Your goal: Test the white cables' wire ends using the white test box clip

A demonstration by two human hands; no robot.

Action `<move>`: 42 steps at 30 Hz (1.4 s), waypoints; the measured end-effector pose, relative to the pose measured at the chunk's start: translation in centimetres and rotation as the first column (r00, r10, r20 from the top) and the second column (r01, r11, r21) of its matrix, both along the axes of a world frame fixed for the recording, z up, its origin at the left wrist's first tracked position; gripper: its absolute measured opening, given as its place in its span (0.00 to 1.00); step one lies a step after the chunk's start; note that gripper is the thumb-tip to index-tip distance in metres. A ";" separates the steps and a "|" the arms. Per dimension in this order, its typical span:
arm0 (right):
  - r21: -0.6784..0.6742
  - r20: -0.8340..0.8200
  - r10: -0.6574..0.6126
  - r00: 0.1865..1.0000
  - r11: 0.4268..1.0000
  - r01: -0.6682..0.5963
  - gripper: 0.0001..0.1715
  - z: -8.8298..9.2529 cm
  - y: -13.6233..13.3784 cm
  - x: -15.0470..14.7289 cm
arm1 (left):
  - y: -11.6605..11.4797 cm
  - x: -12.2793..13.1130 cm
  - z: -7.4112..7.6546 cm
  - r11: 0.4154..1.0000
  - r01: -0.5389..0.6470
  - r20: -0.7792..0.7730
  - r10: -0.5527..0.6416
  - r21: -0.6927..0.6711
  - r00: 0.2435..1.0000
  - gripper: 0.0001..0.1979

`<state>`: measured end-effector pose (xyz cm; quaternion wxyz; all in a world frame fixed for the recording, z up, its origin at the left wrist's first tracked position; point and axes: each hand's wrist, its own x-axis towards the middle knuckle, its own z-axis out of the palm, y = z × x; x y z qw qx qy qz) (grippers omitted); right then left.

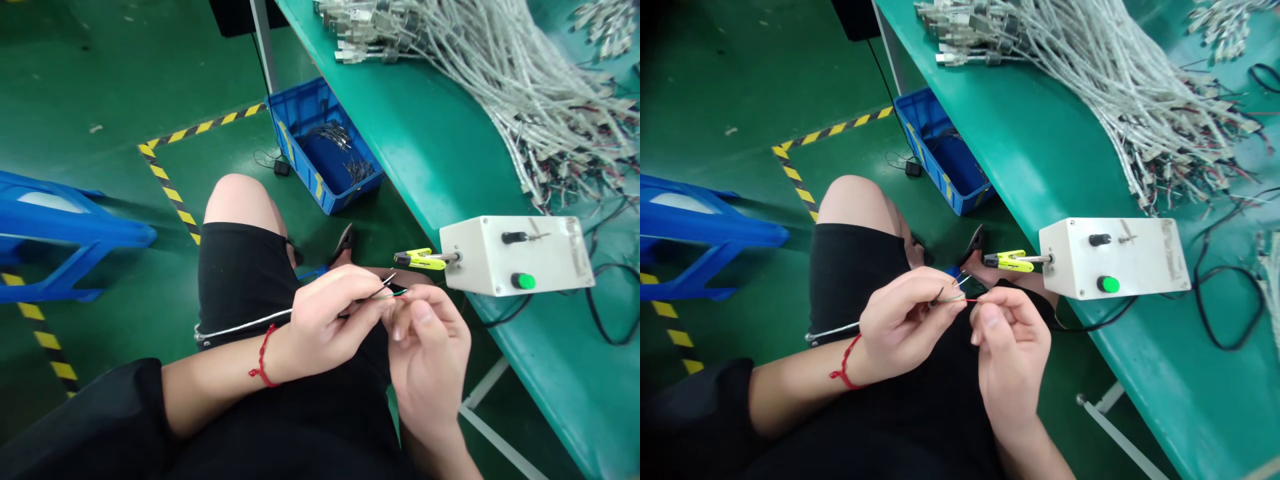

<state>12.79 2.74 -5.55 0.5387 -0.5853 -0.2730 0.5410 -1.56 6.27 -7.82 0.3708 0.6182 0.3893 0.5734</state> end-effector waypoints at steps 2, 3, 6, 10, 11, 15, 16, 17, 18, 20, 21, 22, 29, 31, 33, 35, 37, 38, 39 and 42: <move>-0.026 0.017 -0.046 0.999 0.999 0.046 0.12 -0.9 0.5 0.3 | 0.3 -0.2 0.1 0.999 -0.002 -0.020 0.001 -0.040 1.000 0.08; -0.040 0.014 -0.046 0.999 0.998 0.047 0.17 -1.4 0.9 0.5 | 0.5 -0.2 0.1 0.998 -0.007 -0.029 0.005 -0.060 1.000 0.07; -0.042 -0.068 -0.044 0.997 0.998 0.041 0.27 -2.9 2.3 0.8 | 1.1 -0.5 -0.1 0.994 -0.022 -0.040 0.018 -0.108 0.999 0.05; -0.039 -0.204 -0.131 0.970 0.991 0.125 0.26 -4.1 3.4 0.5 | 1.6 -0.7 -0.4 0.992 -0.016 -0.005 0.016 -0.122 1.000 0.05; -0.040 -0.223 -0.143 0.964 0.990 0.138 0.25 -4.2 3.5 0.4 | 1.6 -0.8 -0.5 0.992 -0.013 -0.001 0.013 -0.129 1.000 0.05; -0.032 -0.293 -0.193 0.937 0.981 0.192 0.22 -4.2 3.3 0.0 | 1.7 -1.1 -0.7 0.986 0.006 -0.003 -0.007 -0.165 1.000 0.04; -0.032 -0.307 -0.202 0.930 0.979 0.202 0.21 -4.2 3.2 -0.1 | 1.8 -1.2 -0.8 0.986 0.007 -0.001 -0.007 -0.169 1.000 0.04; -0.031 -0.317 -0.207 0.926 0.978 0.208 0.20 -4.1 3.1 -0.2 | 1.9 -1.2 -1.0 0.985 0.005 0.003 -0.005 -0.173 1.000 0.04; -0.030 -0.321 -0.210 0.924 0.977 0.212 0.19 -4.1 3.0 -0.3 | 1.9 -1.2 -1.2 0.984 0.004 0.007 -0.002 -0.176 1.000 0.04; -0.021 -0.321 -0.208 0.924 0.977 0.212 0.18 -4.1 2.9 -0.5 | 2.1 -1.1 -1.5 0.984 0.005 0.008 -0.004 -0.180 1.000 0.04; -0.017 -0.321 -0.204 0.925 0.978 0.210 0.18 -4.1 2.9 -0.5 | 2.1 -1.0 -1.7 0.984 0.008 0.005 -0.007 -0.179 1.000 0.04; -0.013 -0.321 -0.201 0.925 0.978 0.208 0.18 -4.1 2.9 -0.6 | 2.2 -0.9 -1.8 0.984 0.012 0.001 -0.012 -0.178 1.000 0.04; -0.030 -0.288 -0.194 0.938 0.981 0.193 0.19 -4.2 2.6 -0.9 | 2.3 -0.8 -2.4 0.984 0.019 -0.001 -0.020 -0.179 1.000 0.03; -0.034 -0.272 -0.189 0.944 0.982 0.187 0.19 -4.3 2.6 -0.9 | 2.4 -0.8 -2.6 0.984 0.026 0.001 -0.027 -0.177 1.000 0.04; -0.037 -0.265 -0.185 0.946 0.983 0.182 0.19 -4.3 2.6 -0.9 | 2.3 -0.7 -2.7 0.984 0.038 0.006 -0.037 -0.173 0.999 0.04; -0.040 -0.261 -0.184 0.948 0.983 0.180 0.19 -4.3 2.5 -1.0 | 2.3 -0.6 -2.8 0.984 0.047 0.012 -0.046 -0.174 0.999 0.05; -0.035 -0.263 -0.181 0.948 0.983 0.178 0.18 -4.3 2.4 -1.0 | 2.3 -0.6 -2.9 0.983 0.052 0.019 -0.049 -0.176 0.999 0.05; -0.032 -0.269 -0.179 0.946 0.984 0.177 0.18 -4.3 2.4 -1.0 | 2.3 -0.6 -2.9 0.983 0.052 0.022 -0.049 -0.177 0.999 0.05; -0.028 -0.280 -0.175 0.944 0.984 0.174 0.19 -4.3 2.4 -1.0 | 2.3 -0.5 -2.9 0.983 0.053 0.022 -0.050 -0.176 0.999 0.05; -0.021 -0.313 -0.158 0.936 0.987 0.160 0.20 -4.4 2.6 -0.9 | 2.2 -0.5 -2.9 0.983 0.051 0.014 -0.049 -0.175 0.999 0.05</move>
